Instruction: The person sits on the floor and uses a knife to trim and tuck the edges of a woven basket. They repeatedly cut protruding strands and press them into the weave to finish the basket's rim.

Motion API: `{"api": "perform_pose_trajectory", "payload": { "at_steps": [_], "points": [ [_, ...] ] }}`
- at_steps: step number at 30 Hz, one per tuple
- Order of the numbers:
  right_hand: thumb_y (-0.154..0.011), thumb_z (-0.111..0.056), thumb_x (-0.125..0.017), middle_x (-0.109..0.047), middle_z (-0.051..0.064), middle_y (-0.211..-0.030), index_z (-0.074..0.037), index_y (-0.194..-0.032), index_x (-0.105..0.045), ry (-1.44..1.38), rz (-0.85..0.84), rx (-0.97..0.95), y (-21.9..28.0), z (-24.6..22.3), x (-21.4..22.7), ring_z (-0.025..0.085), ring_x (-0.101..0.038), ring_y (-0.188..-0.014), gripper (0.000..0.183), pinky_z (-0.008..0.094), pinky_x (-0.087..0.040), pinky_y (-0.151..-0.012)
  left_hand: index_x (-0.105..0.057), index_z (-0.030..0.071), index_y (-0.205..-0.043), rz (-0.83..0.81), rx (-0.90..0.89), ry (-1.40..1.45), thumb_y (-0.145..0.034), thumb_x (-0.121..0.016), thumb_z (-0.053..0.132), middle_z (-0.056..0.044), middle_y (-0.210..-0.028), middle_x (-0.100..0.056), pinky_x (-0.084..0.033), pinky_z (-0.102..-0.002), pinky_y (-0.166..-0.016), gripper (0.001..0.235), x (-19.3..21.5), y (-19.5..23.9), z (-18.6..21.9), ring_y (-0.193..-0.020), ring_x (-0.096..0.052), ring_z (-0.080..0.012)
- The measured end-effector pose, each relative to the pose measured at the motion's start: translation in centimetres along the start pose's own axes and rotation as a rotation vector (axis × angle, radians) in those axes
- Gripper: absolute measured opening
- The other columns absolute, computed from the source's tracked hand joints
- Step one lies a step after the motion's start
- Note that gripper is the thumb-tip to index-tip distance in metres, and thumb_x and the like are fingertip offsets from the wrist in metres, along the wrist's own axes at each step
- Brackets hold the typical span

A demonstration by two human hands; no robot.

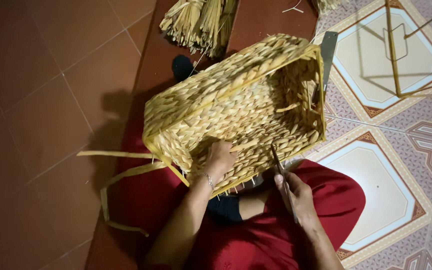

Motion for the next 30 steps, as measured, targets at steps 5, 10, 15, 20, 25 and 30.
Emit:
{"api": "perform_pose_trajectory", "payload": {
  "at_steps": [5, 10, 15, 20, 25, 30],
  "points": [
    [-0.100, -0.039, -0.061, -0.049, 0.001, -0.070, 0.000, -0.099, -0.070, 0.087, -0.026, 0.004, -0.8, 0.9, 0.3, 0.011, -0.045, -0.067, 0.040, 0.028, -0.041, -0.060, -0.072, -0.005, -0.091, -0.166, -0.023, -0.233, -0.089, -0.063, -0.001, -0.024, -0.095, -0.073, -0.060, -0.038, -0.080, 0.010, -0.3, -1.8, 1.7, -0.088, -0.074, -0.0297],
    [-0.099, -0.038, -0.061, -0.050, 0.000, -0.069, -0.002, -0.098, -0.070, 0.066, -0.010, 0.013, -0.6, 0.5, 0.3, 0.010, -0.045, -0.065, 0.037, 0.028, -0.042, -0.058, -0.070, -0.005, -0.088, -0.188, -0.130, -0.387, -0.086, -0.058, -0.010, -0.025, -0.091, -0.067, -0.058, -0.038, -0.079, 0.013, -1.0, -2.6, 2.7, -0.088, -0.068, -0.0306],
    [-0.099, -0.038, -0.062, -0.049, 0.004, -0.067, 0.000, -0.099, -0.070, 0.093, -0.016, -0.114, -0.4, 0.2, 0.4, 0.014, -0.044, -0.063, 0.040, 0.032, -0.040, -0.057, -0.070, 0.000, -0.081, -0.230, -0.058, -0.326, -0.089, -0.059, -0.006, -0.009, -0.073, -0.063, -0.050, -0.030, -0.061, 0.014, -1.4, -2.0, 2.1, -0.068, -0.060, -0.0135],
    [-0.096, -0.040, -0.061, -0.060, 0.002, -0.067, -0.003, -0.109, -0.068, 0.090, 0.026, 0.002, 0.0, -1.0, 0.3, 0.012, -0.054, -0.064, 0.040, 0.030, -0.048, -0.060, -0.067, 0.008, -0.097, -0.159, 0.036, 0.113, -0.098, -0.063, 0.024, -0.001, -0.069, -0.054, -0.042, -0.028, -0.047, 0.016, -1.3, -3.6, 2.2, -0.053, -0.047, -0.0096],
    [-0.099, -0.040, -0.062, -0.054, 0.007, -0.065, 0.001, -0.097, -0.069, 0.172, 0.027, -0.009, -0.2, -1.0, 0.3, 0.015, -0.049, -0.062, 0.042, 0.033, -0.046, -0.058, -0.069, 0.008, -0.100, -0.182, 0.038, 0.097, -0.095, -0.068, 0.036, -0.002, -0.071, -0.061, -0.048, -0.030, -0.050, 0.028, -4.1, -6.0, 2.8, -0.053, -0.051, -0.0095],
    [-0.101, -0.039, -0.060, -0.054, 0.010, -0.063, 0.001, -0.097, -0.068, 0.245, 0.023, 0.053, -0.1, -2.1, 0.3, 0.016, -0.048, -0.059, 0.041, 0.034, -0.046, -0.056, -0.073, 0.003, -0.097, -0.001, -0.224, 0.085, -0.088, -0.076, 0.035, -0.013, -0.080, -0.073, -0.057, -0.036, -0.069, 0.034, -4.8, -7.4, 1.4, -0.069, -0.068, -0.0169]
  ]
}}
Point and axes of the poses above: each hand's wrist, its own y-axis away from the middle knuckle, its own x-axis out of the back of the hand, z = x × y, the point moved 5 cm from there along -y, towards the middle knuckle
